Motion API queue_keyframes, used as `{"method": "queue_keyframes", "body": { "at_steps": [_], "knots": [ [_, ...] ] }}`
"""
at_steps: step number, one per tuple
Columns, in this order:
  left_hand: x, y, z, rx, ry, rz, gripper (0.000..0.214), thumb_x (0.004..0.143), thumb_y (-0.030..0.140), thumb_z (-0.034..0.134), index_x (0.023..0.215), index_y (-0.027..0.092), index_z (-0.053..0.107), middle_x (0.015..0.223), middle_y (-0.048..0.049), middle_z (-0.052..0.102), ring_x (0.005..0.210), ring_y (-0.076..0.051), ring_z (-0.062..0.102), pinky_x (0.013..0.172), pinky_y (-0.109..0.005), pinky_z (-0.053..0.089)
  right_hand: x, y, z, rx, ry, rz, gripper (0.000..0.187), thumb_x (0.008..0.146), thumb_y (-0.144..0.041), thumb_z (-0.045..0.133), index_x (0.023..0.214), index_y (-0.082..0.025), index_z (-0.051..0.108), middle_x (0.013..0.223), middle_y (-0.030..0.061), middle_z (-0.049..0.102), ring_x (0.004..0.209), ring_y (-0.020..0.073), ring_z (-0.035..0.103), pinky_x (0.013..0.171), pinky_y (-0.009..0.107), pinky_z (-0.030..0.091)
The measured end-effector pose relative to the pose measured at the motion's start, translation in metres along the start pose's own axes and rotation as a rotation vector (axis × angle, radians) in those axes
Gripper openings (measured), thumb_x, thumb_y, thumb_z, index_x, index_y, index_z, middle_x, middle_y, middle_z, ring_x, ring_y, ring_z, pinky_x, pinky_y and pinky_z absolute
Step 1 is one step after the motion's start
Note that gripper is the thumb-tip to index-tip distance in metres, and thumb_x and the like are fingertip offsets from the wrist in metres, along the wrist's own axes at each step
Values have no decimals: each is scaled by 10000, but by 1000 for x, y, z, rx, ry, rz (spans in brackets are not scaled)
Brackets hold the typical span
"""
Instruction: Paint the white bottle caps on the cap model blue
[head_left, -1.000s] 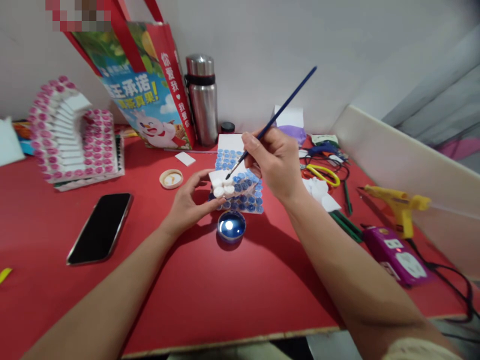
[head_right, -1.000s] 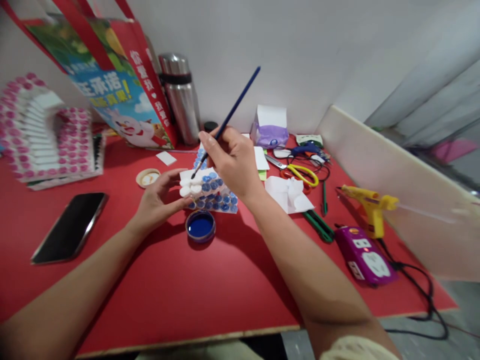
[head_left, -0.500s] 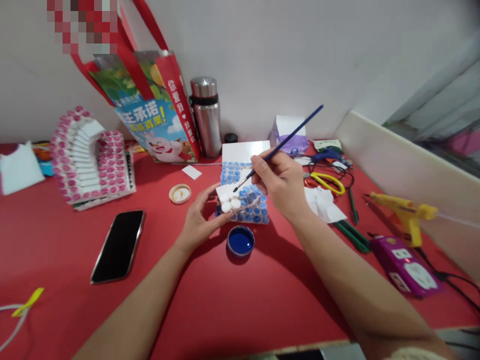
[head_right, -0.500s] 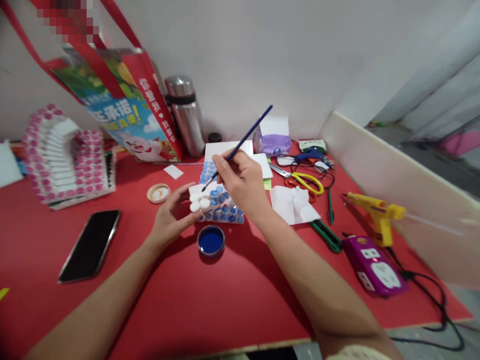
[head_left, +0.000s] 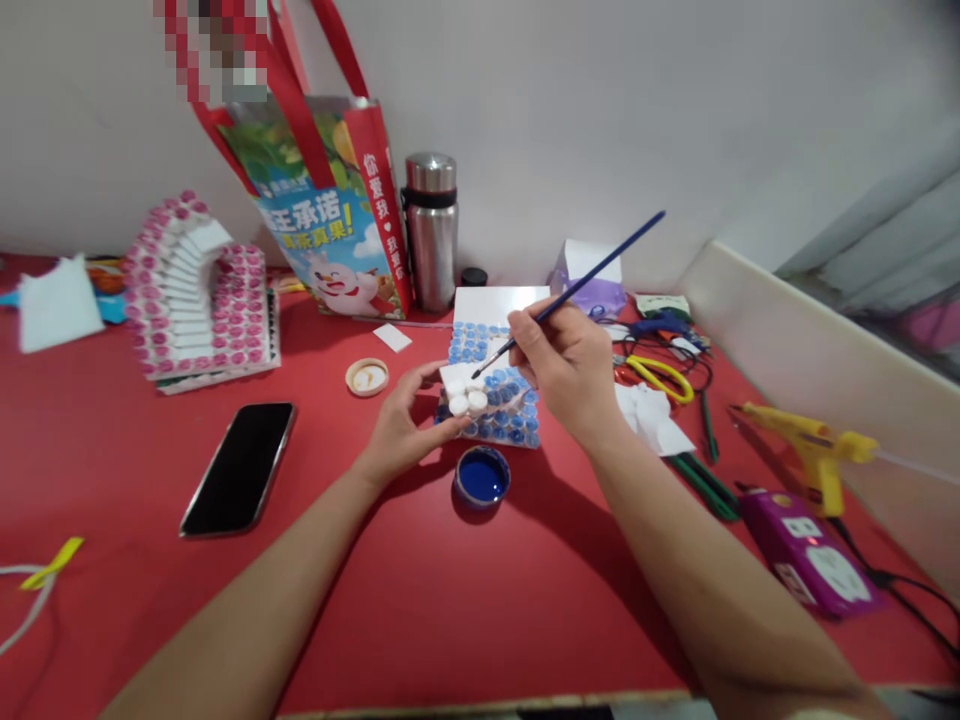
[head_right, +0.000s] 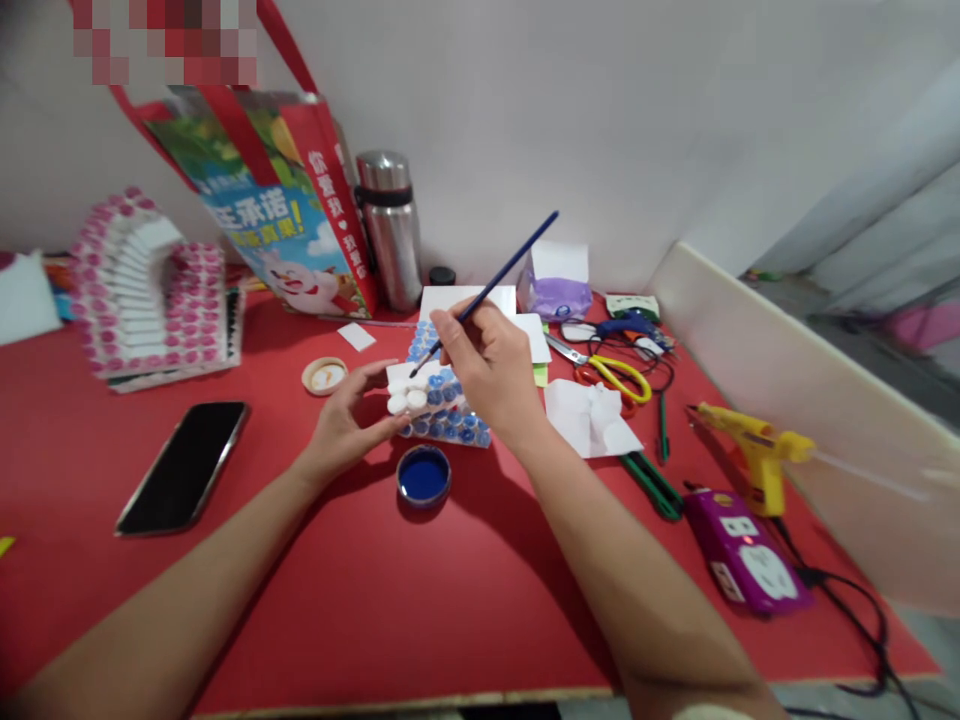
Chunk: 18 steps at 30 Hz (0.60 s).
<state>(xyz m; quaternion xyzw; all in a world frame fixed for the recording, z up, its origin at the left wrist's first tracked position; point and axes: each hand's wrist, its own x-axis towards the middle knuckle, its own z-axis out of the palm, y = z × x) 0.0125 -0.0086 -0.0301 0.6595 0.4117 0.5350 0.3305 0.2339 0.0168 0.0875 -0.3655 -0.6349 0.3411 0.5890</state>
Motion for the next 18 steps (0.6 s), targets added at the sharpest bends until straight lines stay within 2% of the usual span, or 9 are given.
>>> {"method": "queue_keyframes", "body": {
  "at_steps": [4, 11, 18],
  "knots": [
    [1, -2, -3, 17, -6, -6, 743, 896, 542, 1012, 1518, 255, 723, 1466, -167, 806, 1342, -354, 779, 1148, -550, 635, 0, 0, -2, -72, -27, -42, 574, 1015, -789, 820, 907, -242, 685, 662, -46, 656, 573, 105, 583, 529, 271, 453],
    [0, -1, -1, 19, -8, -17, 736, 879, 589, 1018, 1468, 253, 733, 1444, -162, 811, 1312, -353, 784, 1141, -540, 625, 1, 5, -5, -98, -41, -65, 594, 1030, -831, 768, 931, -254, 666, 707, -50, 633, 593, 109, 566, 561, 283, 465],
    [-1, -1, -2, 25, -7, -19, 737, 880, 591, 1010, 1472, 245, 740, 1455, -168, 811, 1322, -356, 767, 1171, -567, 596, 1, 3, -4, -159, -83, -153, 603, 1067, -829, 719, 922, -249, 646, 704, -52, 606, 577, 107, 547, 574, 311, 436]
  ]
}}
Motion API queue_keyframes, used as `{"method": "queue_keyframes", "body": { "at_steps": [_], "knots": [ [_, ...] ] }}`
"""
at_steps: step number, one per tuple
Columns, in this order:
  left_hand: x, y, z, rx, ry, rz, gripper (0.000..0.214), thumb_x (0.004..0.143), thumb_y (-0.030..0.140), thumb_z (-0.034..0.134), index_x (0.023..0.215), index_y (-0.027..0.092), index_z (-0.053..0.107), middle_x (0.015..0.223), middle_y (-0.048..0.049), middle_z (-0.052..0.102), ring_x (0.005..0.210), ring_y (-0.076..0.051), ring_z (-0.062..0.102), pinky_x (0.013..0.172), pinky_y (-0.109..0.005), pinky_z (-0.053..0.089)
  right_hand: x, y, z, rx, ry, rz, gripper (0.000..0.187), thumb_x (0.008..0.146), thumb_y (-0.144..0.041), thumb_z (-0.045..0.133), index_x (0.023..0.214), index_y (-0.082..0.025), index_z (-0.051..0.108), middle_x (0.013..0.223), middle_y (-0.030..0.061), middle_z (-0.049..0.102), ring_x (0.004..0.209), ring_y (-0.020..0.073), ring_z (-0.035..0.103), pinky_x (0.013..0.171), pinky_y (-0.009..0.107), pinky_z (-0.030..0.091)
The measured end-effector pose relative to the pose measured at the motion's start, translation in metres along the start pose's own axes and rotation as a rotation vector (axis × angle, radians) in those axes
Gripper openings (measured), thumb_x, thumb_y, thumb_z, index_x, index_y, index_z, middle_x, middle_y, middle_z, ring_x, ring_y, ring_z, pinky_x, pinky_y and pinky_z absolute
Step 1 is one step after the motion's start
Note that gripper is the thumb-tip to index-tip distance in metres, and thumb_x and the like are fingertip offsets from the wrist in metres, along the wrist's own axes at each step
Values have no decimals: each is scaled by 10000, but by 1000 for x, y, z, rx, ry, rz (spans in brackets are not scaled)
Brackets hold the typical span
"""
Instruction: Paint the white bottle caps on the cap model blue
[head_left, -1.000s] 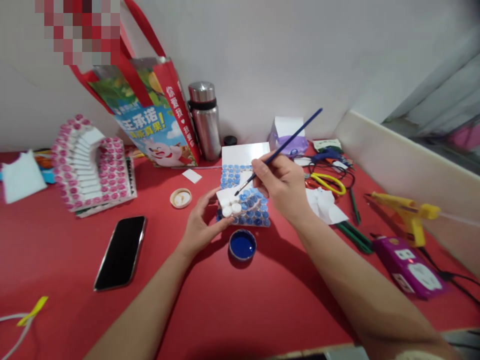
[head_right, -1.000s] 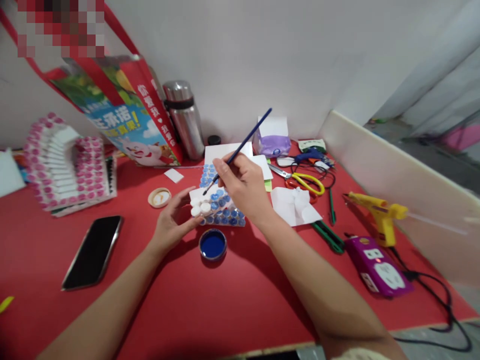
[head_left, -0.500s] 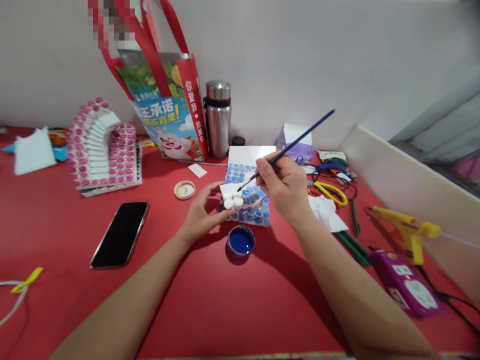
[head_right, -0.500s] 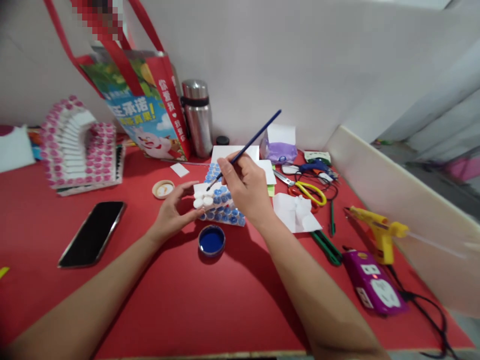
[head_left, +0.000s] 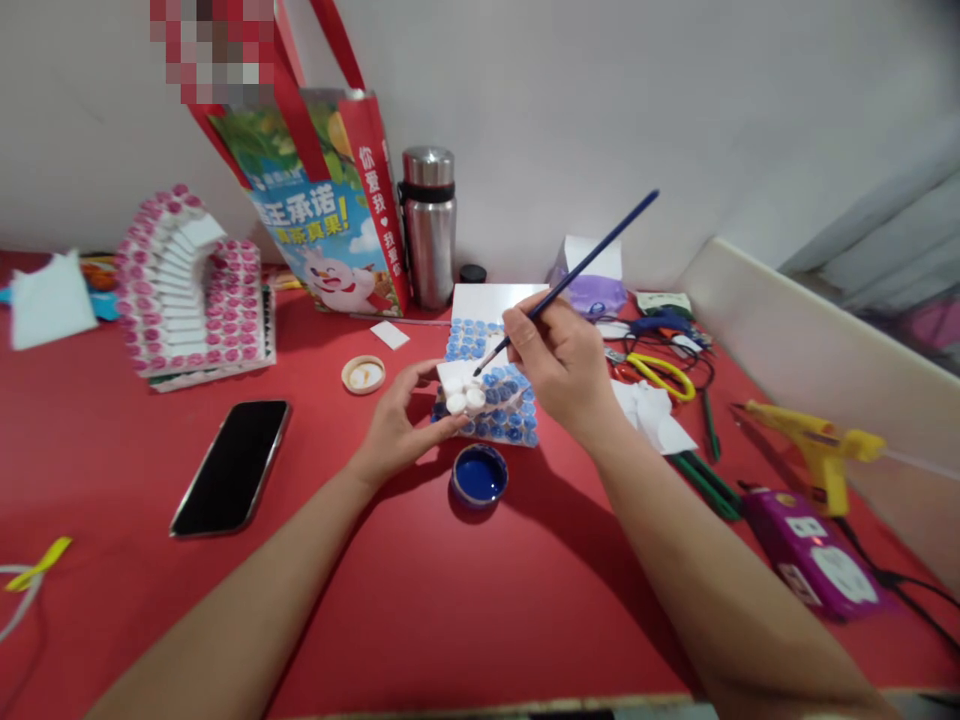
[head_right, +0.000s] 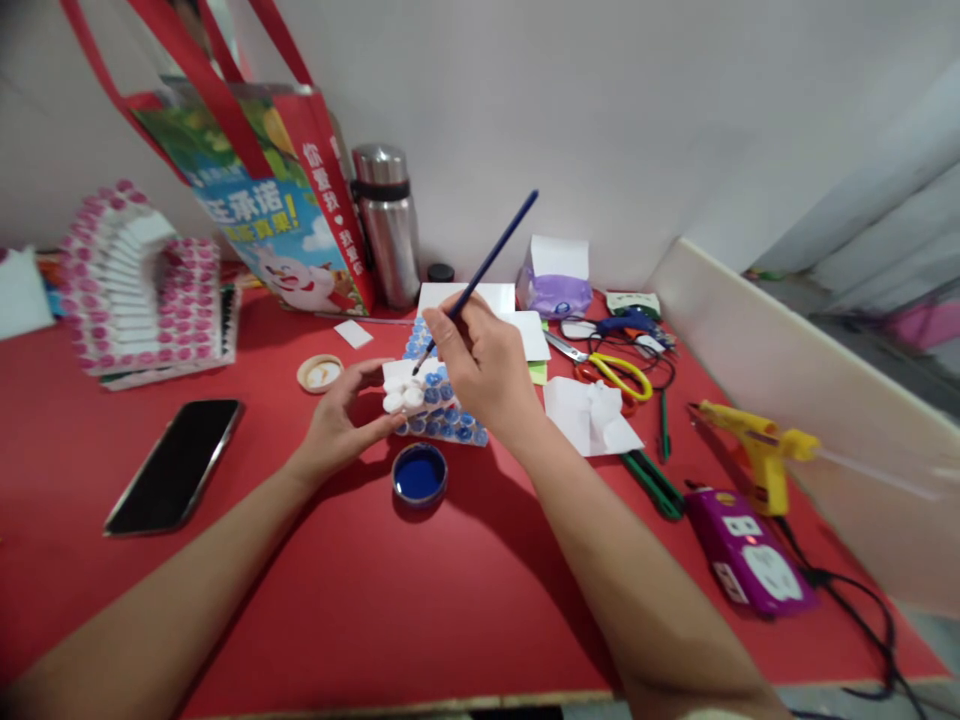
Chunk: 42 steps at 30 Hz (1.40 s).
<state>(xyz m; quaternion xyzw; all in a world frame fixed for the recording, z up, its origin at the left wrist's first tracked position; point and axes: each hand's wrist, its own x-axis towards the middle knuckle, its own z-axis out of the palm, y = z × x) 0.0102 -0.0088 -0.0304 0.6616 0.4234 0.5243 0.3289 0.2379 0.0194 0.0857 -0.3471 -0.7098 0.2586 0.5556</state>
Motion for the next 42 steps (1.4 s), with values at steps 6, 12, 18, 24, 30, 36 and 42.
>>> {"method": "queue_keyframes", "body": {
  "at_steps": [6, 12, 18, 24, 30, 36, 42],
  "knots": [
    [0, 0, 0, -1, -8, 19, 725, 889, 563, 1004, 1481, 244, 732, 1465, -166, 812, 1328, -352, 770, 1177, -568, 598, 0, 1, 2, -21, -6, 24, 620, 1061, -852, 704, 920, -250, 649, 701, -53, 614, 575, 115, 543, 586, 315, 438],
    [1, 2, 0, -7, -12, 21, 716, 886, 581, 1004, 1459, 247, 735, 1438, -161, 823, 1307, -348, 781, 1178, -561, 606, 0, 0, 2, -5, 1, 51, 626, 1034, -872, 722, 902, -266, 635, 691, -46, 613, 561, 126, 520, 583, 326, 450],
    [2, 3, 0, -13, -14, 22, 702, 886, 555, 1004, 1454, 243, 735, 1457, -161, 822, 1334, -351, 781, 1183, -554, 602, 0, -1, 0, -22, -6, 52, 616, 1040, -866, 721, 904, -272, 631, 662, -50, 587, 560, 131, 497, 564, 333, 410],
    [2, 0, -2, -4, -28, 30, 716, 891, 531, 1004, 1483, 238, 727, 1462, -159, 823, 1358, -352, 777, 1196, -551, 594, 0, -3, -1, -46, -28, 36, 591, 1076, -821, 708, 898, -264, 626, 678, -48, 582, 556, 119, 488, 541, 330, 362],
    [1, 0, -1, 9, -14, 21, 726, 879, 564, 1013, 1473, 252, 736, 1435, -148, 827, 1336, -352, 781, 1180, -546, 610, -1, -5, 0, -73, -34, 35, 559, 1098, -797, 693, 904, -278, 618, 673, -44, 580, 575, 132, 494, 559, 342, 375],
    [1, 3, 0, 8, 2, 25, 691, 886, 574, 1010, 1439, 252, 749, 1401, -138, 832, 1298, -335, 795, 1143, -519, 639, -2, -11, 0, -73, -35, 2, 557, 1109, -782, 687, 898, -271, 623, 713, -34, 594, 590, 127, 519, 575, 352, 392],
    [1, 2, 0, -13, 4, 38, 696, 873, 575, 1021, 1435, 264, 752, 1383, -129, 834, 1283, -328, 797, 1143, -523, 648, -3, -7, 4, -51, -23, 13, 557, 1111, -787, 677, 910, -271, 622, 745, -29, 611, 633, 134, 548, 602, 339, 438]
  ]
}}
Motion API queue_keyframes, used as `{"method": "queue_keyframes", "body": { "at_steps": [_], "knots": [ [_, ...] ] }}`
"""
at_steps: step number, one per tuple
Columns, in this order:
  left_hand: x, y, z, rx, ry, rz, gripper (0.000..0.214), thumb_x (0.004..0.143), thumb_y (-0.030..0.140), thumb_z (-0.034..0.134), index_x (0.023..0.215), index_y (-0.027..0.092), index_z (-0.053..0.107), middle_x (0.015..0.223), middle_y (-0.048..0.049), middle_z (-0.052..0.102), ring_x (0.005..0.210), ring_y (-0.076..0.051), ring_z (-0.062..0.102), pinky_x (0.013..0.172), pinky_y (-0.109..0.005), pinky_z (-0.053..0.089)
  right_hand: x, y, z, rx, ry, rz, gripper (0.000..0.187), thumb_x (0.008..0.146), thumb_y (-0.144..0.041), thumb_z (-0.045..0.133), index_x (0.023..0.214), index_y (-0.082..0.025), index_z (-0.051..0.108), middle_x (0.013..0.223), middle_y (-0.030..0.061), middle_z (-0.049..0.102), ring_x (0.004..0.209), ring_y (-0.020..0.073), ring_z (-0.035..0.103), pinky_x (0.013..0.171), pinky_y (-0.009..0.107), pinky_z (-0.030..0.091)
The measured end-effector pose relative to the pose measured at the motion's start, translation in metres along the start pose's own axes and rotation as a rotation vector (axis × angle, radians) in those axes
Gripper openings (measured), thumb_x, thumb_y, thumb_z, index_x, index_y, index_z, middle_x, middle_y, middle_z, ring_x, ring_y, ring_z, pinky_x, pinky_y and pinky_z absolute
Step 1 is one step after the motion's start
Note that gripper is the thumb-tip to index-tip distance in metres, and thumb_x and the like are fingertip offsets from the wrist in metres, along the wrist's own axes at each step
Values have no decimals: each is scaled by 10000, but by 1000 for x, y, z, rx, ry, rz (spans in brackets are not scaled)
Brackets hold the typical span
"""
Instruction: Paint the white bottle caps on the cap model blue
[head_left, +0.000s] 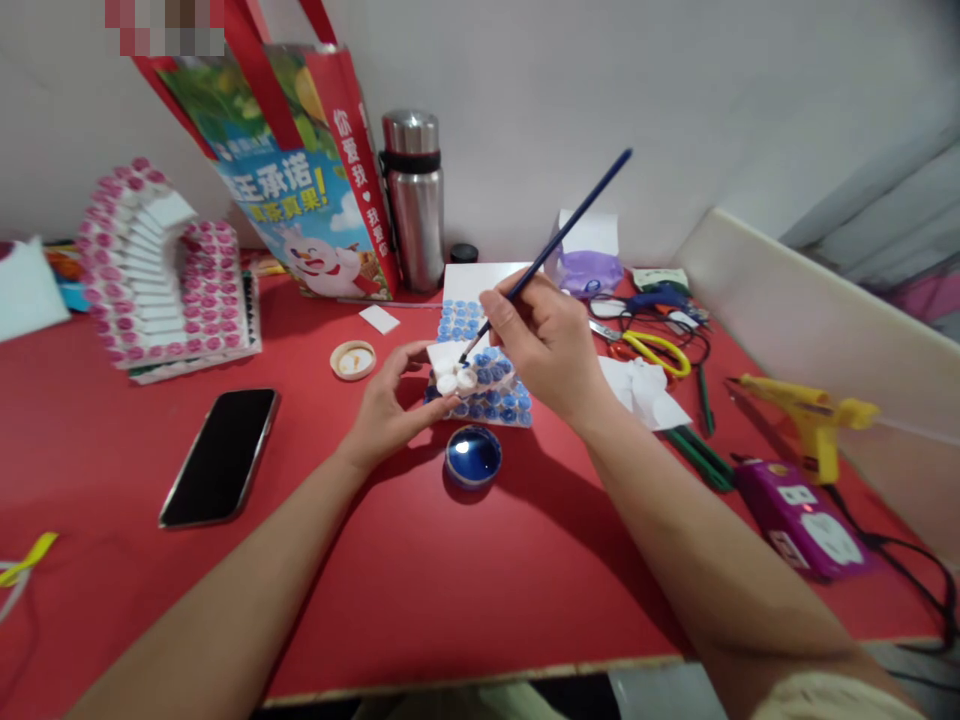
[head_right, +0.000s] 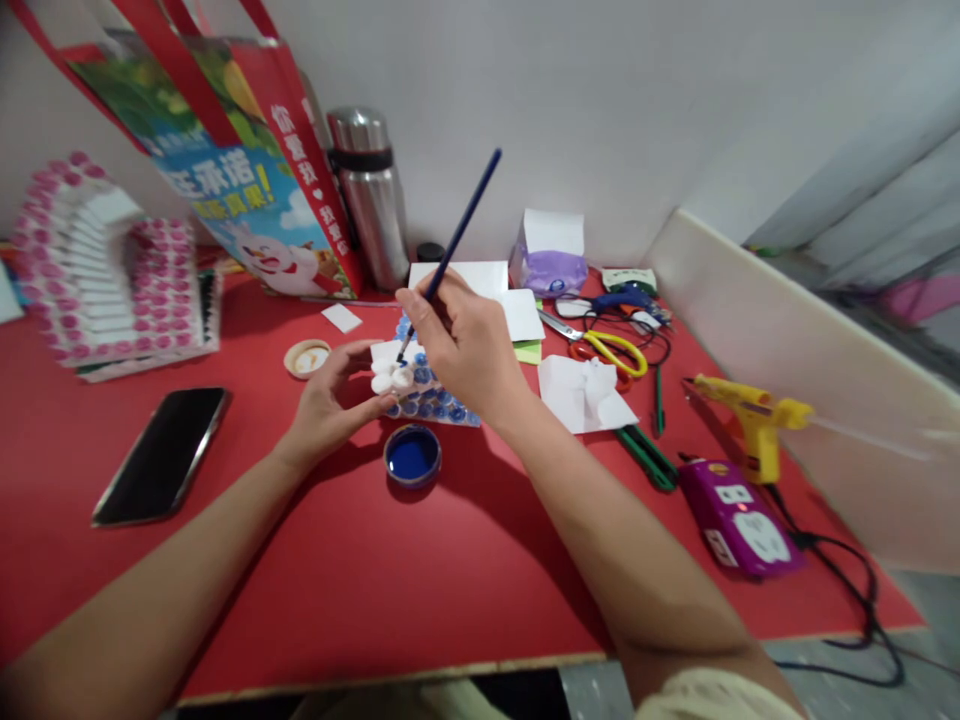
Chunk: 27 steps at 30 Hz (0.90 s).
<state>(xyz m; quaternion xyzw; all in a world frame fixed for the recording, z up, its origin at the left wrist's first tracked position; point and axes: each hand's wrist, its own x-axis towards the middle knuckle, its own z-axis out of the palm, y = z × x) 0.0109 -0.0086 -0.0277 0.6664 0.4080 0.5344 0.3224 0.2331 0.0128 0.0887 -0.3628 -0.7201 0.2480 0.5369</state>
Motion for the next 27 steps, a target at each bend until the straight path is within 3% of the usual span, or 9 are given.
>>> {"method": "queue_keyframes", "body": {
  "at_steps": [12, 20, 27],
  "knots": [
    [-1, -1, -1, -10, -10, -33, 718, 858, 545, 1039, 1445, 257, 743, 1402, -133, 817, 1311, -334, 772, 1183, -526, 607, 0, -6, -1, -34, -13, -11, 561, 1100, -795, 690, 898, -272, 658, 794, -5, 665, 687, 159, 603, 680, 350, 519],
    [0, -1, -1, -4, -15, -24, 693, 866, 532, 1034, 1436, 264, 745, 1393, -124, 820, 1305, -331, 772, 1190, -532, 602, -3, -5, 1, -33, -26, -28, 510, 1151, -723, 657, 915, -271, 646, 797, -15, 647, 658, 146, 583, 680, 354, 480],
    [1, -1, -1, -18, -27, -6, 694, 877, 531, 1030, 1448, 265, 741, 1407, -126, 821, 1327, -336, 772, 1191, -532, 603, -4, -1, 4, -45, -3, -5, 535, 1131, -774, 649, 913, -286, 637, 780, -17, 631, 653, 155, 561, 666, 353, 474]
  ]
}}
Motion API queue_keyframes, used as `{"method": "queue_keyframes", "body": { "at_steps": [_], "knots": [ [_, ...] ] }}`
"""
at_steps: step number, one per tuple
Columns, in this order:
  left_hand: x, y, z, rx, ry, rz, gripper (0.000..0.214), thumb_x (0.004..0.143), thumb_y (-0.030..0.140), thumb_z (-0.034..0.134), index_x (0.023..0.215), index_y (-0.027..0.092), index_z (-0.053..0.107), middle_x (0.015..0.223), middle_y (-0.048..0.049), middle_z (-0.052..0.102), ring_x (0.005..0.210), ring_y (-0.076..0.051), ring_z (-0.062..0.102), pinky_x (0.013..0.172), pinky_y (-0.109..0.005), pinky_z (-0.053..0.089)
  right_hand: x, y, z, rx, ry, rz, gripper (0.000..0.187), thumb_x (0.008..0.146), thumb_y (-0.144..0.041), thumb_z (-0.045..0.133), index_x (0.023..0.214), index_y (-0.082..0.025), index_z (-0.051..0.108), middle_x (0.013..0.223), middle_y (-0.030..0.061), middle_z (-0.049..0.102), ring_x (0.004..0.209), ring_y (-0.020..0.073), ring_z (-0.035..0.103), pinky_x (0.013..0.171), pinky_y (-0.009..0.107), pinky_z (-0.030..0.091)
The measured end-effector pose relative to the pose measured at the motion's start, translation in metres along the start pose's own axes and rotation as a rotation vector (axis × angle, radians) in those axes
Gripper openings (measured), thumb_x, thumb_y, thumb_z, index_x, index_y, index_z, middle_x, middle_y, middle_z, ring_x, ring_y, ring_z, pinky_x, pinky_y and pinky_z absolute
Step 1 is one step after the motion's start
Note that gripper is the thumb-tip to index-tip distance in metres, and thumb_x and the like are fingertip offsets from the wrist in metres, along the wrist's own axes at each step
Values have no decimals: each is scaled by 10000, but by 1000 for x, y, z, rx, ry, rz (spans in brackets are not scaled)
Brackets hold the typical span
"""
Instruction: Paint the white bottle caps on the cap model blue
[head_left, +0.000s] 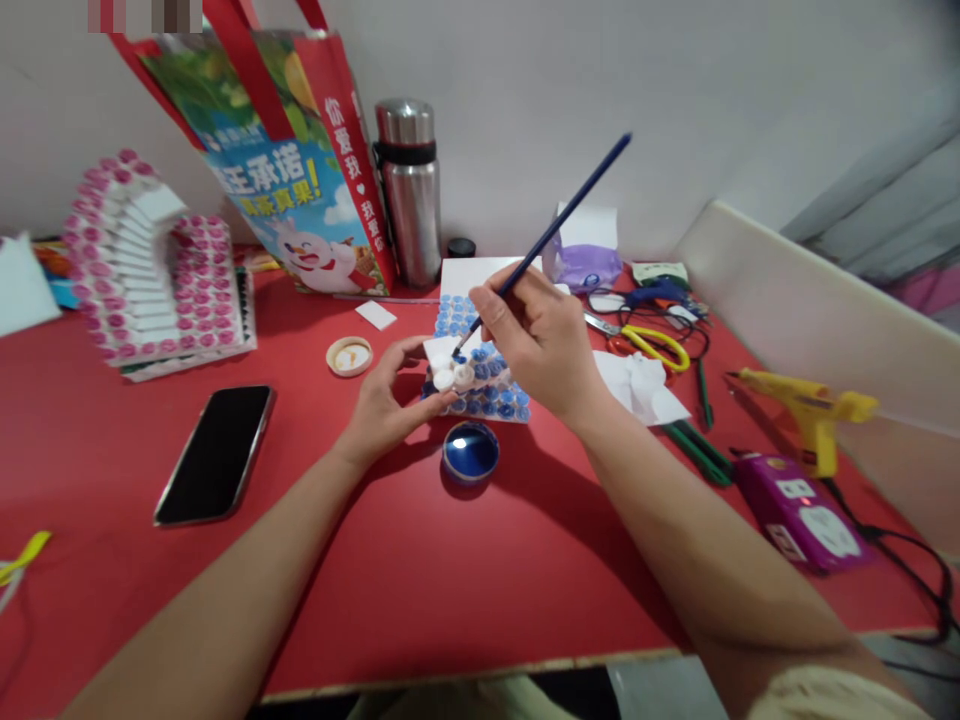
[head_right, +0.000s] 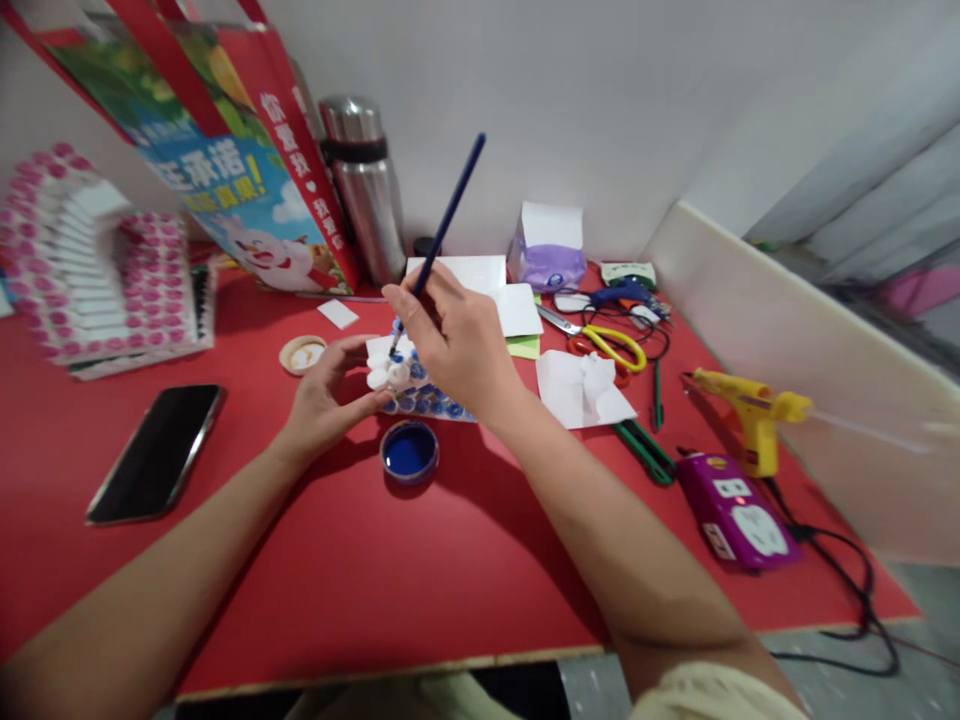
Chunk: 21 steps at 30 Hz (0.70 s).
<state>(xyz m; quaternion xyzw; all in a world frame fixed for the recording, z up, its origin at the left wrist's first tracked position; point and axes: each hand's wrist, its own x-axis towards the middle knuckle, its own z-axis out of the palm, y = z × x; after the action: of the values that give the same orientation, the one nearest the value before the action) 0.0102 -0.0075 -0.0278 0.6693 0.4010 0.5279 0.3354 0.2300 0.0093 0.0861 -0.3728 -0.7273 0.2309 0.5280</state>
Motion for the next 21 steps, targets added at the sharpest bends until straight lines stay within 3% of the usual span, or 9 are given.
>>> {"method": "queue_keyframes", "body": {
  "at_steps": [11, 17, 21],
  "knots": [
    [-1, -2, 0, 7, 11, -6, 718, 867, 543, 1036, 1459, 263, 743, 1405, -129, 824, 1327, -338, 773, 1188, -533, 599, 2, 12, -1, -1, 19, -67, 349, 1192, -515, 645, 948, -266, 632, 836, -18, 657, 709, 141, 609, 699, 336, 485],
    [-1, -4, 0, 13, 11, 5, 737, 870, 574, 1037, 1472, 272, 739, 1406, -127, 819, 1336, -342, 773, 1180, -524, 599, 5, 13, -5, -17, 20, -62, 464, 1178, -645, 653, 927, -258, 604, 754, -49, 595, 626, 116, 555, 637, 332, 420],
    [-1, -5, 0, 9, 7, 24, 697, 897, 554, 1025, 1473, 279, 746, 1415, -122, 820, 1341, -332, 773, 1169, -510, 597, 5, 11, -8, -49, 14, -54, 376, 1192, -508, 666, 922, -255, 598, 757, -50, 604, 636, 113, 564, 649, 328, 425]
  ]
}}
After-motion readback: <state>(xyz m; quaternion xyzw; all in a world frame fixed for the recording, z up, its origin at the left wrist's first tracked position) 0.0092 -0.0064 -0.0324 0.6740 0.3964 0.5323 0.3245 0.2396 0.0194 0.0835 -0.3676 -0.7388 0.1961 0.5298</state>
